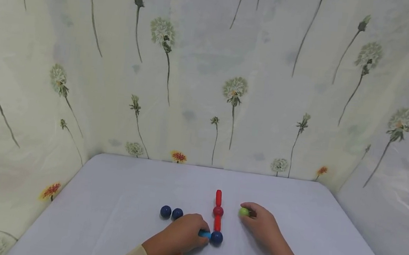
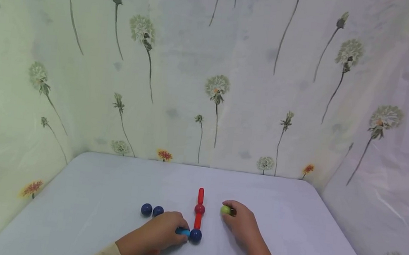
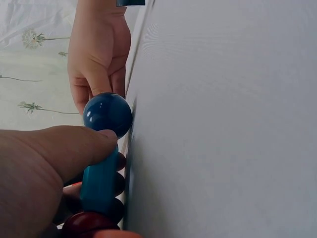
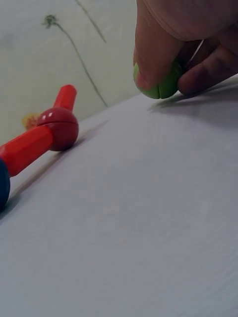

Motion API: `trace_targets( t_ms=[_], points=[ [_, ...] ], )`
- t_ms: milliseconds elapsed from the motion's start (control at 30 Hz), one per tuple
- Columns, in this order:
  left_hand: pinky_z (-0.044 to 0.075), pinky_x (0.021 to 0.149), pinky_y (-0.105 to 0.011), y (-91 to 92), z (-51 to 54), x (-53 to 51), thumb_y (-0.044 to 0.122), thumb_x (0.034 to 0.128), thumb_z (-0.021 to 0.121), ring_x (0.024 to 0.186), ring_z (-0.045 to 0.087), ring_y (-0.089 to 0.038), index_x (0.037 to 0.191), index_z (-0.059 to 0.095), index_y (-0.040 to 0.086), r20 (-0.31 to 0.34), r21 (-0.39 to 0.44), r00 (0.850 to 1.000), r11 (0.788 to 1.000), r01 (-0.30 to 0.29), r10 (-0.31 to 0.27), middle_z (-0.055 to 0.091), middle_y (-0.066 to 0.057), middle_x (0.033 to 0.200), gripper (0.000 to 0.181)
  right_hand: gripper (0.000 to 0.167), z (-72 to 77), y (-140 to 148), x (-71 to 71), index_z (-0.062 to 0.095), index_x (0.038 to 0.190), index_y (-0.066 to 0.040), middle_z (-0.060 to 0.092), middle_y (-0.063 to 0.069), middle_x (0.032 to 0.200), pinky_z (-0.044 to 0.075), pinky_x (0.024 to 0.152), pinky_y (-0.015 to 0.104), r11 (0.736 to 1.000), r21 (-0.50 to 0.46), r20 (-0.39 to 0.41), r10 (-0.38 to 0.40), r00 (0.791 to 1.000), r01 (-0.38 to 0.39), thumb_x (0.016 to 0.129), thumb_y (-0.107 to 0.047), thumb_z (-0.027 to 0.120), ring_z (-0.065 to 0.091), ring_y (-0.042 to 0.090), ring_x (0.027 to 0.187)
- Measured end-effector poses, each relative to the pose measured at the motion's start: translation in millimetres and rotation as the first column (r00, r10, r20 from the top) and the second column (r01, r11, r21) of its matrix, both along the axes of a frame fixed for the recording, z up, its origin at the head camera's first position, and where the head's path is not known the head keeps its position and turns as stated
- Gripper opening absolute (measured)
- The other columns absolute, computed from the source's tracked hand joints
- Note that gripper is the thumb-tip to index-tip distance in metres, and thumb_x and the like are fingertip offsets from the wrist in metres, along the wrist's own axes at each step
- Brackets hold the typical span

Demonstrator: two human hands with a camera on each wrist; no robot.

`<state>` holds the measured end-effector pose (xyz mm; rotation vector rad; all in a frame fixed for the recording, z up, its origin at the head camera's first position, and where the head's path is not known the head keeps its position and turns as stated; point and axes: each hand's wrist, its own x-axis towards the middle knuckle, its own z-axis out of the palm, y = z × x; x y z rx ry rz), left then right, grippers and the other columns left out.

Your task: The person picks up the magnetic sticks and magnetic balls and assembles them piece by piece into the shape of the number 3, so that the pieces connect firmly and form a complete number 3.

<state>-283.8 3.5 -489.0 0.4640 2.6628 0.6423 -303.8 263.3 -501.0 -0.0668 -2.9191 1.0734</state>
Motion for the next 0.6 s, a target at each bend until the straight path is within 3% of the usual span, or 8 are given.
trace_targets(
  t_ms=[400, 600],
  points=[
    [0.059, 0.093, -0.04, -3.3, 1.8, -0.9, 0.037, 0.0889, 0.085, 0.087, 0.059, -0.012, 0.113, 0.08, 0.022, -0.001, -0.007, 1.0, 1.0, 0.0, 0.0, 0.066, 0.008, 0.096, 0.028, 0.044, 9.6, -37, -20.6, 0.064, 0.143, -0.025, 0.063, 0.008, 0.146, 0.052, 0.105, 0.054, 0.999, 0.004, -0.03, 0.046, 0.998, -0.046, 0.1, -0.022, 0.072, 0.059, 0.036, 0.135],
    [0.058, 0.094, -0.04, -1.3, 1.6, -1.0, 0.035, 0.089, 0.085, 0.087, 0.059, -0.011, 0.111, 0.081, 0.022, -0.001, 0.01, 1.0, 1.0, 0.01, -0.01, 0.066, 0.008, 0.095, 0.026, 0.047, 23.3, -43, -36.6, 0.061, 0.147, -0.024, 0.064, 0.01, 0.145, 0.056, 0.101, 0.051, 0.995, 0.052, -0.104, 0.09, 0.99, -0.085, 0.101, -0.02, 0.071, 0.062, 0.037, 0.132]
  ],
)
